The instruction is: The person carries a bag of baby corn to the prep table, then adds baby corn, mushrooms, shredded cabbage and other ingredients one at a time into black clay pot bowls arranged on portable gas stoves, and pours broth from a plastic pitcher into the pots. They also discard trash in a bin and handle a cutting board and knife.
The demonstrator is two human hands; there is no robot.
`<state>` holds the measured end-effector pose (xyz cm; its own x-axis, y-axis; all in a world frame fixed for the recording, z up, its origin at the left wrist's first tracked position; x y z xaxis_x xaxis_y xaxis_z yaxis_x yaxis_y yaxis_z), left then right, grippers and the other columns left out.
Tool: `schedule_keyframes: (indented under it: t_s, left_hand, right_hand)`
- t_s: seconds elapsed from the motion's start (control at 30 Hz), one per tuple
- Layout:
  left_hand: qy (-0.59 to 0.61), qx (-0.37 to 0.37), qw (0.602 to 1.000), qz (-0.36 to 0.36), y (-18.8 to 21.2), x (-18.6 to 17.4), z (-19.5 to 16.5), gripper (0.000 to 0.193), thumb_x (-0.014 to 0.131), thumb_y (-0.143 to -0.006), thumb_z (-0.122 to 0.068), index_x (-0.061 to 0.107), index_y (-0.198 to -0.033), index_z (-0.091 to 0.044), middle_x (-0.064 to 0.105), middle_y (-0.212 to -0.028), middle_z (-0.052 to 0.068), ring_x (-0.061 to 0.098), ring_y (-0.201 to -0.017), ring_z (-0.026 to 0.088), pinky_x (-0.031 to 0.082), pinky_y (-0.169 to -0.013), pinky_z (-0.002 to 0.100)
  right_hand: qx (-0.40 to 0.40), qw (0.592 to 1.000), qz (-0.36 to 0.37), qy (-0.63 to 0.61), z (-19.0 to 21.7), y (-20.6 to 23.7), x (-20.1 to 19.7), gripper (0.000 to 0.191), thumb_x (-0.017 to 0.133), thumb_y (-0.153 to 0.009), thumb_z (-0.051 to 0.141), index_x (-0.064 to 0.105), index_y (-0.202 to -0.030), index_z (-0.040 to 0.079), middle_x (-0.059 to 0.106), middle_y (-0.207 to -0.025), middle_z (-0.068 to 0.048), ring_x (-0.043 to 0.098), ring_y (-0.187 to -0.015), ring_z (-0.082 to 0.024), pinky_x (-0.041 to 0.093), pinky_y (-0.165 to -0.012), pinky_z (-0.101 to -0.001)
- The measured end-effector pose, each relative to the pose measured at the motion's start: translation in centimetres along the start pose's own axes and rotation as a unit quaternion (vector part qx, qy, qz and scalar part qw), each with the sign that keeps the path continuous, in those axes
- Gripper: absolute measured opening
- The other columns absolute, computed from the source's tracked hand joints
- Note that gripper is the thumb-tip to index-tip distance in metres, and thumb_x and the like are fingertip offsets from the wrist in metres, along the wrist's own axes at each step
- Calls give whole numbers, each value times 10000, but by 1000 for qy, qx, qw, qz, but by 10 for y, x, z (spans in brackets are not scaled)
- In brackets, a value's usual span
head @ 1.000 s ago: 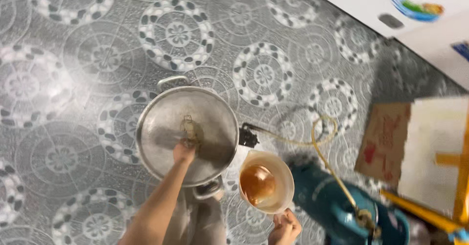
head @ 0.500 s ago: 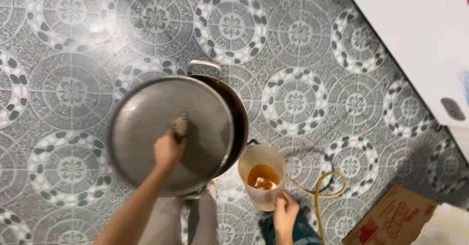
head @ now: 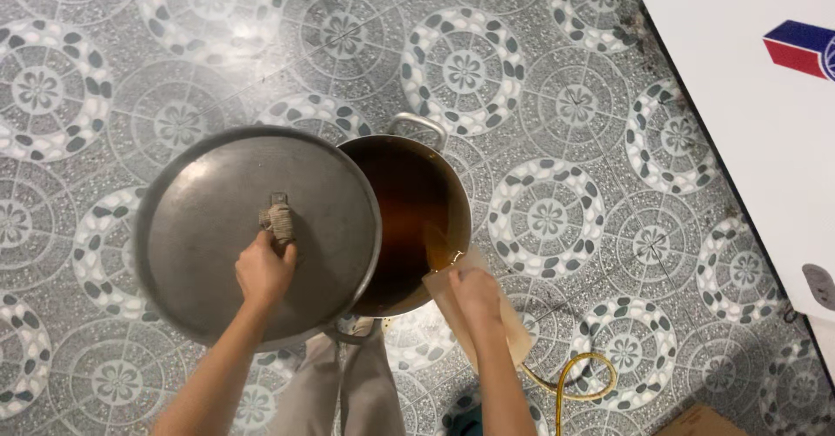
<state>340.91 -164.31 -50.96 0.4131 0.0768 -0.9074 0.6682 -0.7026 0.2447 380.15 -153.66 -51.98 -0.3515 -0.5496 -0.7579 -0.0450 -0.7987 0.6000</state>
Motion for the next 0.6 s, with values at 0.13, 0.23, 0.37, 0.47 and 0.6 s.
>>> schedule_keyframes:
  t_s: [0.13,0.23,0.37,0.47,0.6]
  left_hand:
    - [19,-32,999,4,8,5,9,359,752,-844,-339,713,-1047,-46,752,-966,185,712,-895,419,556,-818,524]
    - [36,-58,998,15,10,9,10,357,751,-840,-338,721,-1050,-51,752,-941,185,714,-889,415,558,-822,519]
    - [55,-55,997,28,8,12,6,372,755,-836,-343,721,-1059,-47,752,-923,182,722,-872,405,564,-824,509]
    - [56,-49,997,38,7,17,0,360,760,-828,-338,719,-1041,-50,751,-916,179,719,-865,408,561,-816,511]
    - [51,-25,997,52,4,31,-14,335,760,-834,-329,702,-1003,-45,749,-922,175,715,-879,404,562,-810,512]
  right_hand:
    - [1,997,14,77,29,-26,9,452,635,-908,451,787,-950,27,715,-1022,-257,692,-1002,-432,549,-907,-509]
    - [-33,992,39,118,46,-39,19,363,643,-880,408,800,-962,90,725,-1016,-228,704,-991,-413,559,-888,-505]
    - [-102,985,6,142,65,-37,26,319,624,-920,332,787,-920,58,744,-955,-223,718,-913,-424,570,-817,-515]
    - [-118,976,-4,181,69,-26,33,338,622,-931,338,782,-859,49,753,-890,-206,741,-854,-390,593,-768,-494]
    - [-134,975,-30,173,58,-6,30,429,638,-918,425,770,-797,34,731,-822,-216,723,-782,-408,589,-723,-500]
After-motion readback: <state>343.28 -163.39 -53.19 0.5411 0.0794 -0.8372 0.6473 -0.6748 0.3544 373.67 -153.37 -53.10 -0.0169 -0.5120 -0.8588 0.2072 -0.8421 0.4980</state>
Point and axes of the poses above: each hand's wrist, its own y-axis away from the middle knuckle, its own x-axis out of the palm, z = x × y, the point moved 4 cm from there along -y, towards the middle knuckle
